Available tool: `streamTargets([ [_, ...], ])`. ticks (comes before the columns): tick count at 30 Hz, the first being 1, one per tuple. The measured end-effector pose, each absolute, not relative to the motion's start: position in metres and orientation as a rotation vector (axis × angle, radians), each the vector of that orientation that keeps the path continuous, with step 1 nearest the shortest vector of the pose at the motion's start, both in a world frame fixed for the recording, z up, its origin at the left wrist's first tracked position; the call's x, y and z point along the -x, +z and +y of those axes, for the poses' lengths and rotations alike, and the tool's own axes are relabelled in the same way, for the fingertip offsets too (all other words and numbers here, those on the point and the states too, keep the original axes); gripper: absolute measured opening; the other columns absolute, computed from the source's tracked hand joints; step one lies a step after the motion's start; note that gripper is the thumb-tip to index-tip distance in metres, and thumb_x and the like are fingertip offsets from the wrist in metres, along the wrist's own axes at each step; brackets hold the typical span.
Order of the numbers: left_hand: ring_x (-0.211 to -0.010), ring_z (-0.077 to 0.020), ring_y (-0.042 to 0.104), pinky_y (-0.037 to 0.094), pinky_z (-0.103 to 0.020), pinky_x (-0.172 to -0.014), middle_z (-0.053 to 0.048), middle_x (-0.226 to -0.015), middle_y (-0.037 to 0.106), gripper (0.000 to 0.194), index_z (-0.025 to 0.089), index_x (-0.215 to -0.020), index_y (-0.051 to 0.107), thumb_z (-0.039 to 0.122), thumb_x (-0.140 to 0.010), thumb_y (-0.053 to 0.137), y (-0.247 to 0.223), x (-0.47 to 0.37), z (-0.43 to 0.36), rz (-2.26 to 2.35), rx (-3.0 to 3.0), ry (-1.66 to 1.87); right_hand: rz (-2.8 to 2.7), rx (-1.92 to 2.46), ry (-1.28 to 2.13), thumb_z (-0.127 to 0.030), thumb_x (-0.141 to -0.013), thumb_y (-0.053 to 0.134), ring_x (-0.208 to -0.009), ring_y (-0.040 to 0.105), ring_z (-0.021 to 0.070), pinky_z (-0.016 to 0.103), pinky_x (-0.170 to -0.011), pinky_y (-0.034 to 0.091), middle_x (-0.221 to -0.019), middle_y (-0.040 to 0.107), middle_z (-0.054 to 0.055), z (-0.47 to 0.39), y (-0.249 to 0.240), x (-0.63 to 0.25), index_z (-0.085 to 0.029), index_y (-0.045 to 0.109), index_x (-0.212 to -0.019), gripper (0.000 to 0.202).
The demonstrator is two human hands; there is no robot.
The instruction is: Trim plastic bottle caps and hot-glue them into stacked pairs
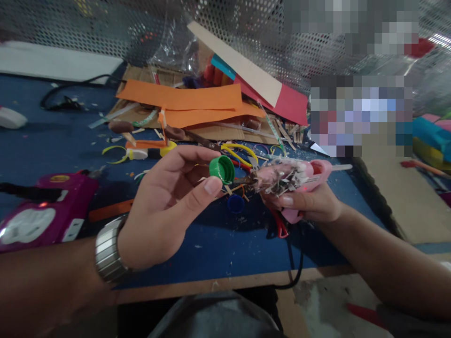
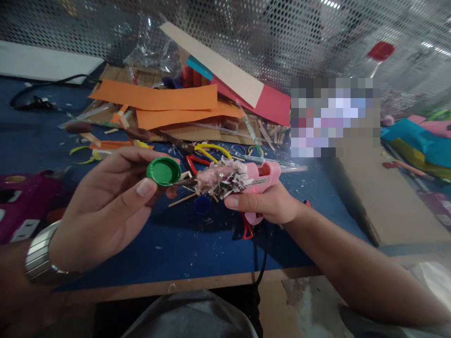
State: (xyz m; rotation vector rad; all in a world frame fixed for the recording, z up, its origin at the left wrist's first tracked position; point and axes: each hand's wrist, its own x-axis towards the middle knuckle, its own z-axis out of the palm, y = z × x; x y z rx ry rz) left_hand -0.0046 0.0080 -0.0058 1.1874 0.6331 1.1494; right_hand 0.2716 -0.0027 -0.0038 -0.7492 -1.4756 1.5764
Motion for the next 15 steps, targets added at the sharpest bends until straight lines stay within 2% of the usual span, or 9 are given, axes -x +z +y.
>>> streamTargets([
  [6, -0.097, -0.0206, 0.077, 0.072, -0.031, -0.081, -0.003, -0.110, 0.080, 0.024, 0.031, -0.120, 0.082, 0.038, -0.100, 0.091, -0.0041, 0.0059, 0.0065, 0.656, -1.191, 1.144, -1.472, 0.752, 1.550, -0.039, -0.091, 0.095, -0.060, 0.054, 0.0130, 0.029, -0.089, 0.062, -0.076, 0.068, -0.003, -0.0025, -0.0064, -0.2739, -0.033, 0.093, -0.124, 0.033],
  [12, -0.097, -0.0208, 0.076, 0.071, -0.030, -0.080, -0.003, -0.109, 0.079, 0.026, 0.031, -0.120, 0.080, 0.042, -0.099, 0.092, -0.0041, 0.0058, 0.0054, 0.673, -1.187, 1.132, -1.492, 0.784, 1.533, -0.041, -0.091, 0.094, -0.058, 0.053, 0.0149, 0.028, -0.069, 0.059, -0.072, 0.064, -0.002, -0.0021, -0.0092, -0.2766, -0.032, 0.092, -0.120, 0.031],
  [15, -0.093, -0.0203, 0.075, 0.071, -0.031, -0.079, -0.003, -0.105, 0.078, 0.026, 0.031, -0.120, 0.080, 0.042, -0.099, 0.091, -0.0044, 0.0052, 0.0061, 0.675, -1.190, 1.137, -1.493, 0.812, 1.516, -0.043, -0.090, 0.094, -0.057, 0.052, 0.0161, 0.030, -0.070, 0.059, -0.070, 0.064, -0.002, -0.0028, -0.0092, -0.2765, -0.031, 0.093, -0.116, 0.029],
])
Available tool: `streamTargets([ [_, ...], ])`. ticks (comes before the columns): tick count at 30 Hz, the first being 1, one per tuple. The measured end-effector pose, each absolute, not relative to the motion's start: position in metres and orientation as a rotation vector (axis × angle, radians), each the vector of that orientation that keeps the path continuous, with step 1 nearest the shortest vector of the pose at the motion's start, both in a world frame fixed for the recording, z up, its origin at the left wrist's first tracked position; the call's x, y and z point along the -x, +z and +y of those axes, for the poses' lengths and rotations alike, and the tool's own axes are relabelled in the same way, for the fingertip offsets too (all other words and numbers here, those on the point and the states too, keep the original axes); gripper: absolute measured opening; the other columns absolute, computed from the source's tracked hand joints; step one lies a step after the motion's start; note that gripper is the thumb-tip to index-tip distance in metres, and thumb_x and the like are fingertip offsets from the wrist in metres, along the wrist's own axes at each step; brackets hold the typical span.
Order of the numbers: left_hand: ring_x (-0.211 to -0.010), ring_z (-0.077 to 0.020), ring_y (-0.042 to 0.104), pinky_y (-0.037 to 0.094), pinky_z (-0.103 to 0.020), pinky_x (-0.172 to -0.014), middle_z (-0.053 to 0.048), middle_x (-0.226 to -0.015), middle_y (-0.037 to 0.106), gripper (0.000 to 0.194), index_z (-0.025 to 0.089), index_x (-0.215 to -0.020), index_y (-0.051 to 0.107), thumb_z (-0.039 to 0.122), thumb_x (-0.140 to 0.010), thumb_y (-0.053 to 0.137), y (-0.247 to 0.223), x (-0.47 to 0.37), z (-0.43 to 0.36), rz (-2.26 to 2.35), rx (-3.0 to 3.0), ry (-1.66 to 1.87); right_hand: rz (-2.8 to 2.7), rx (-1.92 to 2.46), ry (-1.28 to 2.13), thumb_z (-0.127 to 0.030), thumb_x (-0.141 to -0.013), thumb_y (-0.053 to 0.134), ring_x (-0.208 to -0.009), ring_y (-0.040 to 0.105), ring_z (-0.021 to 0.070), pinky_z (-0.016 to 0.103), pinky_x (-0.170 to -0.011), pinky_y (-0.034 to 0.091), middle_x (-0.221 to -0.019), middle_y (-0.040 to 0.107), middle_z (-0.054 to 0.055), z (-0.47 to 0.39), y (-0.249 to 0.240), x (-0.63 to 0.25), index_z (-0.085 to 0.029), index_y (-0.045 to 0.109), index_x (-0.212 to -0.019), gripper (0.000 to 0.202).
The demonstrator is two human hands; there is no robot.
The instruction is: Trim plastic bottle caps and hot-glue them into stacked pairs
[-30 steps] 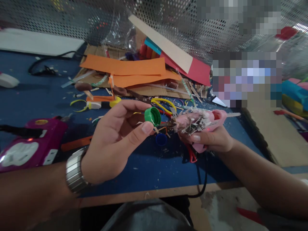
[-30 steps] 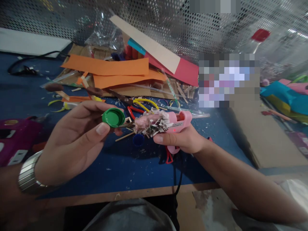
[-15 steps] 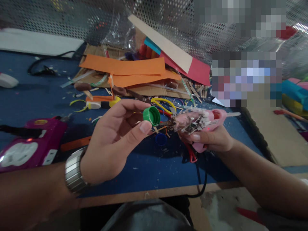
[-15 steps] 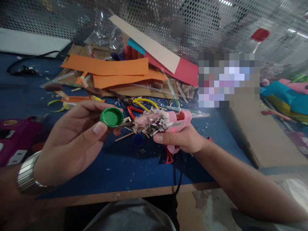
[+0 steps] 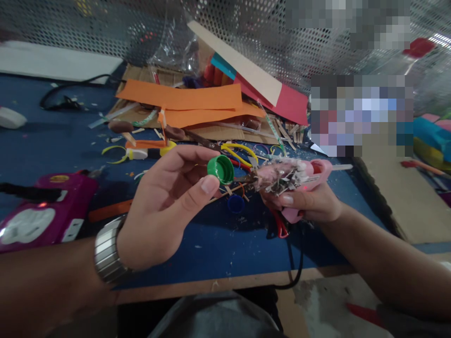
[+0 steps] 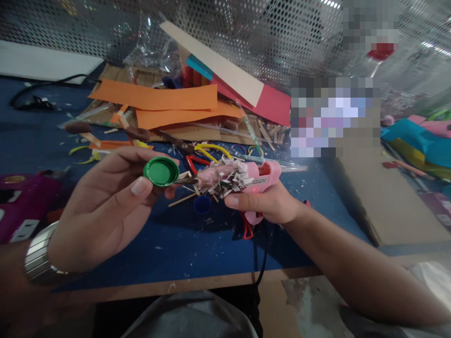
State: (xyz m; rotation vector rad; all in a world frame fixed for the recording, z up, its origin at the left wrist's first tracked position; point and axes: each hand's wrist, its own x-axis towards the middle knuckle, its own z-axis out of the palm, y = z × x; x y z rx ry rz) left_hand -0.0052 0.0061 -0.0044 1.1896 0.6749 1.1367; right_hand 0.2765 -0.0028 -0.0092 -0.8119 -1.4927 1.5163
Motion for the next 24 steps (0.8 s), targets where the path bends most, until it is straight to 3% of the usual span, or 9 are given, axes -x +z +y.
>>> streamTargets([
  [5, -0.087, -0.0187, 0.073, 0.069, -0.030, -0.077, -0.003, -0.103, 0.078, 0.026, 0.031, -0.119, 0.084, 0.041, -0.097, 0.094, -0.0027, 0.0057, 0.0074, 0.675, -1.175, 1.154, -1.436, 0.846, 1.527, -0.041, -0.085, 0.096, -0.056, 0.051, 0.0170, 0.033, -0.067, 0.058, -0.071, 0.065, 0.000, -0.0050, -0.0114, -0.2782, -0.029, 0.092, -0.117, 0.034],
  [16, -0.090, -0.0152, 0.073, 0.068, -0.024, -0.081, 0.000, -0.107, 0.079, 0.023, 0.033, -0.121, 0.085, 0.042, -0.101, 0.090, -0.0057, 0.0081, 0.0072, 0.639, -1.181, 1.142, -1.412, 0.859, 1.545, -0.039, -0.083, 0.097, -0.056, 0.051, 0.0170, 0.029, -0.050, 0.043, -0.071, 0.064, 0.001, -0.0051, -0.0142, -0.2813, -0.027, 0.090, -0.116, 0.035],
  [24, -0.088, -0.0181, 0.072, 0.067, -0.030, -0.075, 0.000, -0.106, 0.079, 0.021, 0.037, -0.118, 0.085, 0.043, -0.099, 0.091, -0.0035, 0.0075, 0.0065, 0.670, -1.183, 1.145, -1.384, 0.904, 1.556, -0.043, -0.080, 0.099, -0.054, 0.049, 0.0170, 0.032, -0.055, 0.048, -0.070, 0.063, 0.000, -0.0056, -0.0167, -0.2823, -0.030, 0.090, -0.118, 0.040],
])
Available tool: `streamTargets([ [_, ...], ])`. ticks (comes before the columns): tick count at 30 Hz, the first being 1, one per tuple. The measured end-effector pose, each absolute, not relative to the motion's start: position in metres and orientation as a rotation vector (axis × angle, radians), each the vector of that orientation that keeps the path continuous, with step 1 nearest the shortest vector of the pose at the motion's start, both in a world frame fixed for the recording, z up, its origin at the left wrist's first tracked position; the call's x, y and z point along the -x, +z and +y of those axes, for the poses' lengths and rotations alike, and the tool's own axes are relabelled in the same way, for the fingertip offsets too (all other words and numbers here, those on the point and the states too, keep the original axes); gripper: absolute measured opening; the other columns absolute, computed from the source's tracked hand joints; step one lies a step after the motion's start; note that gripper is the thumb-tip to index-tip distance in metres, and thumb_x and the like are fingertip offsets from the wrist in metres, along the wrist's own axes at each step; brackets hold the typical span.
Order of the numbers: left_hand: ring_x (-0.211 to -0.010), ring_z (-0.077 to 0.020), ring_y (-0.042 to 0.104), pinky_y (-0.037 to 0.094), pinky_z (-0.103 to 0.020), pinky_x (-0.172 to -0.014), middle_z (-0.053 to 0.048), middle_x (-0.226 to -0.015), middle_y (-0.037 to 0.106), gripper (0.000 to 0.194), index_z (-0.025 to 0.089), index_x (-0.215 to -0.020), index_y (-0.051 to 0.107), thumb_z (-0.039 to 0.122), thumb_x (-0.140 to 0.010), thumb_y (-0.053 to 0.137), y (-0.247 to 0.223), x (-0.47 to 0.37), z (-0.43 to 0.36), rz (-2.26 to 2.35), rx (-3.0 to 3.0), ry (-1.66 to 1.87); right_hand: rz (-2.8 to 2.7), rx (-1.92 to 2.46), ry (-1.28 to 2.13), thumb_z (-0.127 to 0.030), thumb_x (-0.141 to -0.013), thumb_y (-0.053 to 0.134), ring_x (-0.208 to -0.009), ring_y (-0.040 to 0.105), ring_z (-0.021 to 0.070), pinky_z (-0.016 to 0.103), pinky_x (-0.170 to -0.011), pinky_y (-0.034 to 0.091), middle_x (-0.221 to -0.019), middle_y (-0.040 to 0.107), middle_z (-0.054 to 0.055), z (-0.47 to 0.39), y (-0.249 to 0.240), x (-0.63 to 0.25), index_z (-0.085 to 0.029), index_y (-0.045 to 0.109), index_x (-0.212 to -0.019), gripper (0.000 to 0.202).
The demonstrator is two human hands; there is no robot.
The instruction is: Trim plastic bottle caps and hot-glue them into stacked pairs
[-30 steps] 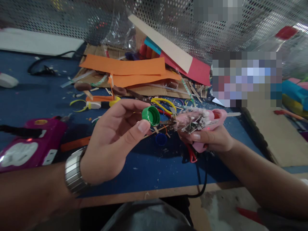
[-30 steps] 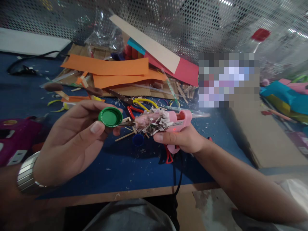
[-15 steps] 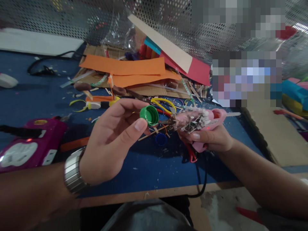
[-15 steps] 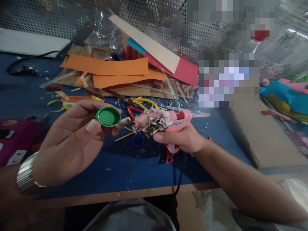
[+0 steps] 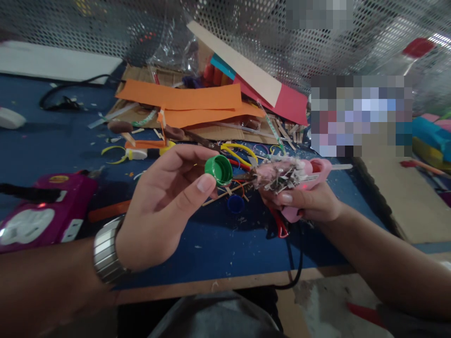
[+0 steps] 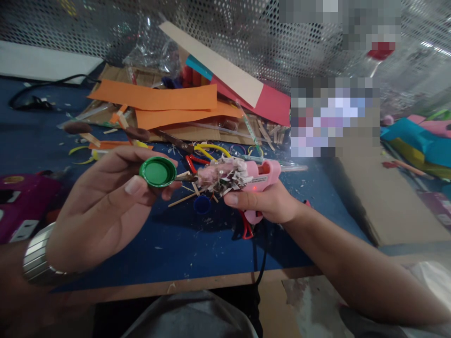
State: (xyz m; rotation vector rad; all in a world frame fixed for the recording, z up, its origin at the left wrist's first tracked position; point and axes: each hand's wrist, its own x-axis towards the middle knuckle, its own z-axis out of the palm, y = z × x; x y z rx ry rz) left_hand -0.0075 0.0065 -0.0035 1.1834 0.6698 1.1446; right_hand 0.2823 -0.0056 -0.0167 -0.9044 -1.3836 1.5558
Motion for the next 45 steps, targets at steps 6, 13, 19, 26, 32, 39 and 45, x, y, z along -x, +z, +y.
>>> streamTargets([
  [6, -0.085, -0.0169, 0.070, 0.066, -0.028, -0.074, -0.001, -0.103, 0.078, 0.022, 0.036, -0.118, 0.085, 0.044, -0.099, 0.092, -0.0036, 0.0084, 0.0059, 0.660, -1.182, 1.143, -1.388, 0.895, 1.559, -0.041, -0.081, 0.098, -0.054, 0.049, 0.0167, 0.030, -0.049, 0.043, -0.068, 0.061, 0.000, -0.0046, -0.0137, -0.2805, -0.029, 0.090, -0.120, 0.041],
  [13, -0.086, -0.0167, 0.070, 0.066, -0.027, -0.075, -0.001, -0.102, 0.077, 0.022, 0.036, -0.119, 0.086, 0.043, -0.099, 0.092, -0.0045, 0.0097, 0.0060, 0.656, -1.178, 1.148, -1.385, 0.873, 1.583, -0.040, -0.083, 0.096, -0.054, 0.048, 0.0166, 0.029, -0.048, 0.041, -0.067, 0.058, -0.001, -0.0042, -0.0163, -0.2819, -0.030, 0.089, -0.123, 0.042],
  [19, -0.088, -0.0168, 0.071, 0.067, -0.026, -0.077, -0.001, -0.104, 0.078, 0.022, 0.037, -0.119, 0.086, 0.042, -0.098, 0.093, -0.0040, 0.0086, 0.0063, 0.656, -1.162, 1.136, -1.340, 0.901, 1.545, -0.043, -0.080, 0.099, -0.055, 0.047, 0.0157, 0.028, -0.048, 0.042, -0.067, 0.057, -0.001, -0.0050, -0.0141, -0.2766, -0.027, 0.088, -0.117, 0.042],
  [26, -0.086, -0.0214, 0.072, 0.069, -0.033, -0.070, -0.003, -0.103, 0.079, 0.023, 0.035, -0.115, 0.086, 0.044, -0.096, 0.094, -0.0023, 0.0083, 0.0068, 0.678, -1.188, 1.149, -1.326, 0.903, 1.581, -0.043, -0.083, 0.097, -0.057, 0.044, 0.0153, 0.028, -0.050, 0.039, -0.068, 0.056, -0.004, -0.0047, -0.0090, -0.2721, -0.028, 0.085, -0.114, 0.037],
  [32, -0.089, -0.0190, 0.072, 0.067, -0.030, -0.074, -0.002, -0.103, 0.079, 0.023, 0.036, -0.116, 0.086, 0.045, -0.097, 0.094, -0.0030, 0.0069, 0.0081, 0.669, -1.188, 1.139, -1.321, 0.898, 1.590, -0.042, -0.084, 0.097, -0.057, 0.044, 0.0154, 0.029, -0.051, 0.040, -0.068, 0.056, -0.004, -0.0050, -0.0096, -0.2731, -0.028, 0.085, -0.117, 0.038],
  [39, -0.091, -0.0204, 0.074, 0.068, -0.033, -0.075, -0.002, -0.104, 0.078, 0.025, 0.035, -0.118, 0.086, 0.044, -0.096, 0.094, -0.0029, 0.0061, 0.0072, 0.672, -1.179, 1.135, -1.287, 0.859, 1.614, -0.037, -0.086, 0.096, -0.059, 0.047, 0.0143, 0.026, -0.049, 0.040, -0.071, 0.059, -0.004, -0.0049, -0.0115, -0.2741, -0.027, 0.084, -0.120, 0.037],
  [45, -0.094, -0.0199, 0.074, 0.067, -0.031, -0.076, -0.002, -0.106, 0.080, 0.023, 0.034, -0.119, 0.086, 0.042, -0.098, 0.093, -0.0033, 0.0062, 0.0072, 0.653, -1.178, 1.138, -1.279, 0.871, 1.634, -0.038, -0.087, 0.097, -0.057, 0.048, 0.0135, 0.026, -0.049, 0.040, -0.070, 0.057, -0.005, -0.0050, -0.0102, -0.2738, -0.026, 0.083, -0.119, 0.037],
])
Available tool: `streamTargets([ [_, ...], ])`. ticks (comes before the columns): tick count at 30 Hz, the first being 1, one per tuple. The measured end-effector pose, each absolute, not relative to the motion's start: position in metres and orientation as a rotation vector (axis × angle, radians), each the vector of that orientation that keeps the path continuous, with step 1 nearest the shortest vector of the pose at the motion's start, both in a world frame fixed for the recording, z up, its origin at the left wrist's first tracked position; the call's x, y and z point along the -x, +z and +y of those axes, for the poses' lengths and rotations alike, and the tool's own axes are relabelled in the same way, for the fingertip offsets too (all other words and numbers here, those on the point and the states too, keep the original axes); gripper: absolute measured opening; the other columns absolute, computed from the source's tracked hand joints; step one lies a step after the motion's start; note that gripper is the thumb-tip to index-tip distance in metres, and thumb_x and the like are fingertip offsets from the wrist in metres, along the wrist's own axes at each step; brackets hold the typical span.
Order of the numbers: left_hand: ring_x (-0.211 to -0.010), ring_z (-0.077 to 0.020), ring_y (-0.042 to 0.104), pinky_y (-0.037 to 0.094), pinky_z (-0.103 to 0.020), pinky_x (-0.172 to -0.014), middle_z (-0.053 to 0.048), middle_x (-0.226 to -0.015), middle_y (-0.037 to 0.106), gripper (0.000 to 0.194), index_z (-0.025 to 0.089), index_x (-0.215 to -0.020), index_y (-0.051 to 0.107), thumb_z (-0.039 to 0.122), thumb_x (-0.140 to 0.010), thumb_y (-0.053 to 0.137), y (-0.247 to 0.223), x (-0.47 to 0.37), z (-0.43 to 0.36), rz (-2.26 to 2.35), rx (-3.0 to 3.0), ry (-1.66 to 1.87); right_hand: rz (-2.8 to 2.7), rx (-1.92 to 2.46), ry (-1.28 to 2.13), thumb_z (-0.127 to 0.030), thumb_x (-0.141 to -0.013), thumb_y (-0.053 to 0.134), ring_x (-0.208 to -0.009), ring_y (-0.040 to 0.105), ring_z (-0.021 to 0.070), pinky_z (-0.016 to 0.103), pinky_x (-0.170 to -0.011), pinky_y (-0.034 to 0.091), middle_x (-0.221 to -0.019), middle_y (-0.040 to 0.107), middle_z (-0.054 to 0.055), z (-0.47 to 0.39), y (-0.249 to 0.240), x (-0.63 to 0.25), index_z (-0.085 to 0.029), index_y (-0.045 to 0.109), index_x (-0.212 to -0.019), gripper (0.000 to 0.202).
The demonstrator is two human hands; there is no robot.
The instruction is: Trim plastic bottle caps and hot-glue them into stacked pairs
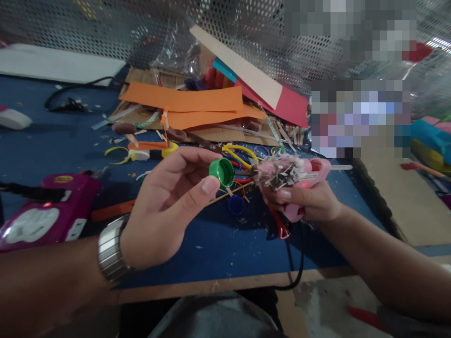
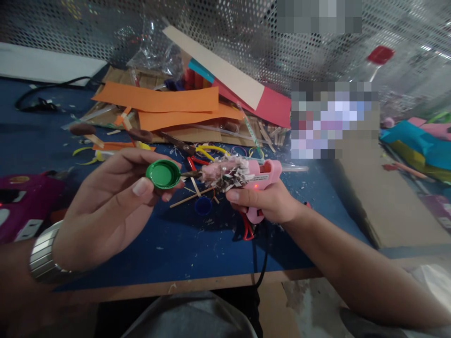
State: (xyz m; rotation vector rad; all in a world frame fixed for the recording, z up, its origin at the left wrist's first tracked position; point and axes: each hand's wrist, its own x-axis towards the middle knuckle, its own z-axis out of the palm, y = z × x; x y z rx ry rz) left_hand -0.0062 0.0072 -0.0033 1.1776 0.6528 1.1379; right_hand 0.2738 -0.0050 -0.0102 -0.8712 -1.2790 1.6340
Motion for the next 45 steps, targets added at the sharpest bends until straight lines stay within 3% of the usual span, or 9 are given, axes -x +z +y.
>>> streamTargets([
  [6, -0.094, -0.0164, 0.072, 0.065, -0.024, -0.079, -0.003, -0.105, 0.079, 0.022, 0.030, -0.119, 0.086, 0.037, -0.099, 0.093, -0.0020, 0.0050, 0.0059, 0.636, -1.144, 1.143, -1.263, 0.925, 1.620, -0.042, -0.085, 0.099, -0.057, 0.049, 0.0140, 0.027, -0.049, 0.040, -0.070, 0.058, -0.004, -0.0069, -0.0065, -0.2720, -0.024, 0.080, -0.116, 0.040],
  [17, -0.089, -0.0139, 0.072, 0.064, -0.021, -0.079, -0.002, -0.104, 0.080, 0.020, 0.028, -0.118, 0.086, 0.035, -0.100, 0.092, -0.0006, 0.0046, 0.0051, 0.624, -1.128, 1.139, -1.249, 0.937, 1.630, -0.044, -0.084, 0.100, -0.056, 0.047, 0.0137, 0.028, -0.048, 0.038, -0.068, 0.057, -0.005, -0.0066, -0.0075, -0.2721, -0.025, 0.078, -0.118, 0.044],
  [27, -0.089, -0.0165, 0.072, 0.065, -0.026, -0.079, -0.002, -0.106, 0.082, 0.020, 0.031, -0.116, 0.087, 0.038, -0.098, 0.093, -0.0005, 0.0039, 0.0051, 0.627, -1.138, 1.135, -1.234, 0.988, 1.578, -0.048, -0.081, 0.102, -0.054, 0.047, 0.0127, 0.028, -0.047, 0.036, -0.065, 0.056, -0.006, -0.0071, -0.0077, -0.2704, -0.021, 0.074, -0.115, 0.052],
  [38, -0.088, -0.0130, 0.070, 0.062, -0.021, -0.079, -0.003, -0.104, 0.081, 0.022, 0.025, -0.120, 0.086, 0.033, -0.100, 0.092, -0.0024, 0.0025, 0.0051, 0.578, -1.127, 1.123, -1.234, 0.952, 1.568, -0.044, -0.081, 0.102, -0.054, 0.050, 0.0122, 0.025, -0.047, 0.041, -0.065, 0.059, -0.005, -0.0074, -0.0090, -0.2709, -0.023, 0.079, -0.116, 0.047],
  [45, -0.086, -0.0148, 0.068, 0.061, -0.024, -0.078, -0.004, -0.102, 0.079, 0.022, 0.024, -0.118, 0.086, 0.033, -0.100, 0.092, -0.0010, 0.0025, 0.0053, 0.595, -1.130, 1.123, -1.229, 0.968, 1.579, -0.046, -0.081, 0.102, -0.053, 0.049, 0.0126, 0.026, -0.047, 0.040, -0.064, 0.058, -0.005, -0.0072, -0.0086, -0.2705, -0.024, 0.080, -0.115, 0.046],
])
